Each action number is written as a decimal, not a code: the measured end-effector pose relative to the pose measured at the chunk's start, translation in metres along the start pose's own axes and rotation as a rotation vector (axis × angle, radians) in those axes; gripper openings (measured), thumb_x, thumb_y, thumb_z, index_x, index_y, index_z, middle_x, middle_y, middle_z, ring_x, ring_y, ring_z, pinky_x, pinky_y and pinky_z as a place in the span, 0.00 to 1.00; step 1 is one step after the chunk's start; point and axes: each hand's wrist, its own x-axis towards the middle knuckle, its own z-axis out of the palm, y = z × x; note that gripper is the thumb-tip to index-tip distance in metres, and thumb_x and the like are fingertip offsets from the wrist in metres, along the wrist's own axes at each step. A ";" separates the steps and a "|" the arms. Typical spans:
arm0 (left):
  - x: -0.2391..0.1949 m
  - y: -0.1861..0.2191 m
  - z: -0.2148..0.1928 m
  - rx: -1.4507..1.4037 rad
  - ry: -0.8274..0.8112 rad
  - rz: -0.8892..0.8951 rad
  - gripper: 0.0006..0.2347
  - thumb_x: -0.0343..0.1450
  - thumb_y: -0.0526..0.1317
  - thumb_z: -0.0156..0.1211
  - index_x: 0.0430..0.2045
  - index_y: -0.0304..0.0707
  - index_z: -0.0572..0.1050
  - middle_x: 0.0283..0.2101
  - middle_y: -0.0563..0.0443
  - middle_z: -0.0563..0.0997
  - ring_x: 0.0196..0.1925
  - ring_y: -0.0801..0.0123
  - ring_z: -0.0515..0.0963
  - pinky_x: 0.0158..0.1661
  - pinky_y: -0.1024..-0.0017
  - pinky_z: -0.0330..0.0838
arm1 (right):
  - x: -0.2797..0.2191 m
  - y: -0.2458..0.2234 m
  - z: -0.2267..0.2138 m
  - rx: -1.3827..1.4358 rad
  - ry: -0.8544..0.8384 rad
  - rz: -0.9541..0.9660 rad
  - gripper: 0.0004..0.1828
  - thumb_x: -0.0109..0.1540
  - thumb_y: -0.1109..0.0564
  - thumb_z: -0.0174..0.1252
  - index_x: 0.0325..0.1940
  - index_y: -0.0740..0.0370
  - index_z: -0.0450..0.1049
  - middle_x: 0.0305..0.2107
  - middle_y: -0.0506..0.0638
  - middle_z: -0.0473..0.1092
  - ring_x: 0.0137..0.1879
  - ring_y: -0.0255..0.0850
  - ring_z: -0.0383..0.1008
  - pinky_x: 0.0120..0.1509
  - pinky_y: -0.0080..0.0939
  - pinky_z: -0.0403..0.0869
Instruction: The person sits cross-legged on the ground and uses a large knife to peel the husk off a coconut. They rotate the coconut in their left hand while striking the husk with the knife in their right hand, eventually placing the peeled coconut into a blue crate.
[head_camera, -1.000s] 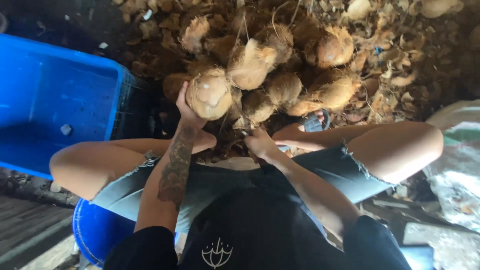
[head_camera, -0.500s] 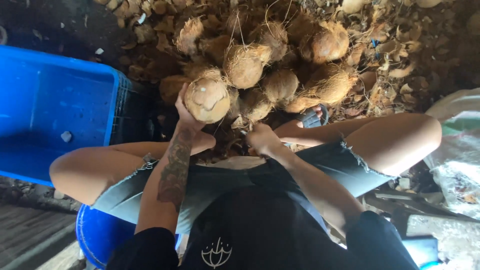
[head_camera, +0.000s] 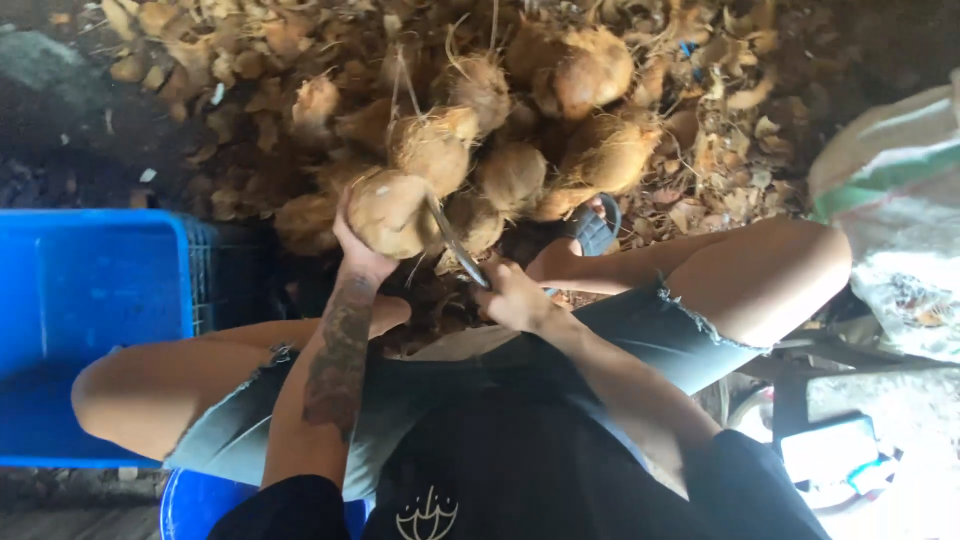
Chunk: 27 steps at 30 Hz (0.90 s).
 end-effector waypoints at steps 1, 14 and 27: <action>0.001 -0.004 0.002 0.004 0.000 -0.010 0.35 0.64 0.63 0.66 0.63 0.43 0.76 0.65 0.37 0.79 0.66 0.44 0.77 0.71 0.45 0.65 | -0.008 -0.008 -0.006 0.004 0.007 0.008 0.15 0.55 0.52 0.55 0.33 0.68 0.77 0.29 0.67 0.77 0.41 0.66 0.80 0.45 0.66 0.72; 0.021 -0.018 0.048 0.152 -0.057 -0.166 0.35 0.65 0.64 0.64 0.64 0.43 0.75 0.67 0.36 0.76 0.68 0.41 0.75 0.71 0.42 0.63 | -0.038 -0.012 -0.042 0.151 0.338 -0.504 0.11 0.53 0.58 0.59 0.35 0.66 0.68 0.13 0.62 0.63 0.19 0.64 0.68 0.24 0.56 0.65; 0.013 -0.017 0.066 0.173 -0.066 -0.159 0.36 0.65 0.64 0.63 0.65 0.44 0.74 0.69 0.36 0.74 0.70 0.38 0.72 0.71 0.39 0.61 | -0.039 -0.010 -0.049 0.047 0.678 -0.871 0.09 0.56 0.57 0.56 0.36 0.65 0.69 0.14 0.52 0.59 0.13 0.53 0.65 0.22 0.43 0.66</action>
